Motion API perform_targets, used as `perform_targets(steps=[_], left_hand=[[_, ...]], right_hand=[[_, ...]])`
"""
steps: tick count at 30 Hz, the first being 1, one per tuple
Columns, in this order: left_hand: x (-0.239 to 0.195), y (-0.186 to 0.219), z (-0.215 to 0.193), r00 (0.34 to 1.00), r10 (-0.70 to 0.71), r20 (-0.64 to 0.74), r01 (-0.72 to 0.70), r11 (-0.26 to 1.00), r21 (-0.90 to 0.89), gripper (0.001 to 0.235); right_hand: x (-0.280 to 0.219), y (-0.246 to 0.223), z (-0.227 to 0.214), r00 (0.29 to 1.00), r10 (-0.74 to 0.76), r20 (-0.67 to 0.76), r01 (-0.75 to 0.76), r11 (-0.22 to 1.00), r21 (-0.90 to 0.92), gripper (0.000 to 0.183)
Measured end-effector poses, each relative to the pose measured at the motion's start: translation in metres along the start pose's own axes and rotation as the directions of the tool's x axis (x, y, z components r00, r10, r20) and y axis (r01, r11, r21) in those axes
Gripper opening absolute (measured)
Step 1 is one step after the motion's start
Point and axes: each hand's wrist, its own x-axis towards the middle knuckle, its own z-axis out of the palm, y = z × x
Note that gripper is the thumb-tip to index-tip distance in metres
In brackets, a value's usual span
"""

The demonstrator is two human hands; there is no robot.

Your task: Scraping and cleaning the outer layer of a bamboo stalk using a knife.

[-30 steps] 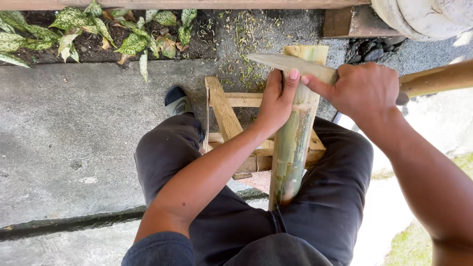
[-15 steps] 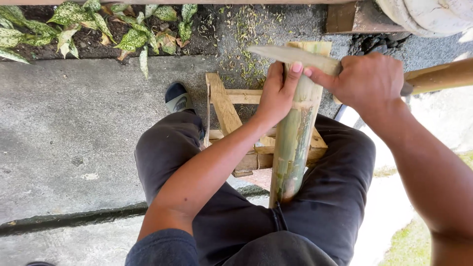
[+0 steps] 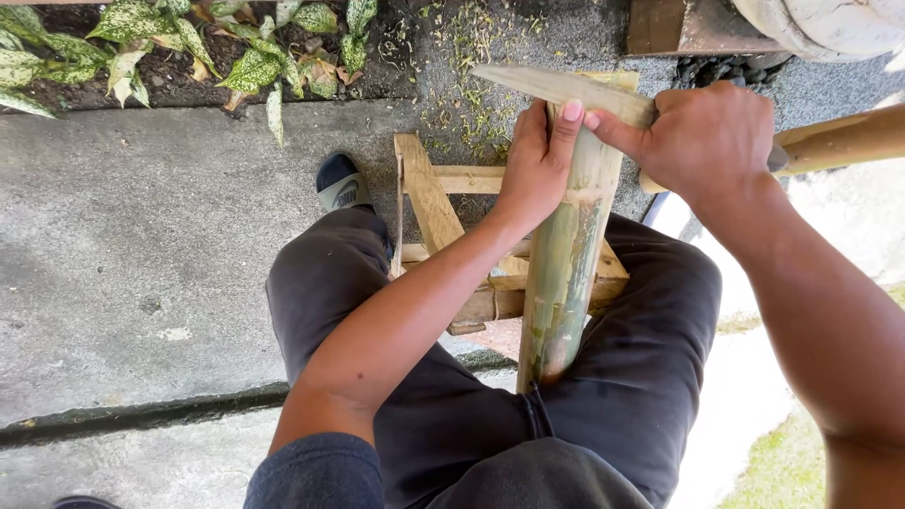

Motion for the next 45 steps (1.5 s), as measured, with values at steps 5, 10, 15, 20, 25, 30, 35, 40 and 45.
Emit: perform_targets(steps=[5, 10, 15, 20, 25, 30, 35, 40, 45], left_hand=[[0.008, 0.0, -0.002, 0.987, -0.123, 0.107, 0.136, 0.982, -0.129, 0.09], [0.012, -0.008, 0.004, 0.982, -0.18, 0.063, 0.191, 0.928, -0.32, 0.092], [-0.006, -0.001, -0.003, 0.999, 0.037, -0.01, -0.038, 0.989, -0.145, 0.076], [-0.002, 0.001, -0.001, 1.0, -0.004, -0.008, 0.003, 0.989, -0.149, 0.072], [0.005, -0.007, 0.0, 0.999, 0.039, -0.008, -0.04, 0.997, -0.073, 0.073], [0.009, -0.009, 0.001, 1.0, -0.018, 0.016, 0.02, 0.983, -0.183, 0.084], [0.031, -0.018, 0.006, 0.973, -0.188, 0.131, 0.22, 0.928, -0.301, 0.089], [-0.002, 0.005, -0.002, 0.995, 0.022, 0.1, -0.013, 0.996, -0.088, 0.091], [-0.011, -0.004, 0.0, 0.994, 0.09, 0.067, -0.087, 0.995, -0.046, 0.09]], right_hand=[[0.008, -0.003, -0.005, 1.0, 0.005, -0.026, -0.005, 1.0, 0.004, 0.088], [0.016, -0.005, -0.01, 0.999, -0.026, -0.047, 0.022, 0.995, -0.099, 0.095], [-0.003, -0.012, -0.014, 1.0, 0.019, 0.005, -0.019, 1.0, -0.012, 0.088], [0.003, -0.008, -0.004, 0.999, -0.004, -0.042, 0.003, 1.0, -0.028, 0.089], [0.005, -0.004, 0.004, 0.99, -0.027, -0.141, 0.022, 0.999, -0.037, 0.089], [0.006, -0.001, 0.01, 0.964, -0.072, -0.255, 0.056, 0.996, -0.067, 0.084], [0.02, 0.0, 0.007, 0.962, -0.069, -0.265, 0.043, 0.994, -0.101, 0.083], [-0.014, -0.003, 0.013, 0.995, 0.099, 0.03, -0.101, 0.989, 0.105, 0.091], [-0.024, -0.001, 0.024, 0.992, 0.046, -0.117, -0.035, 0.995, 0.091, 0.085]])
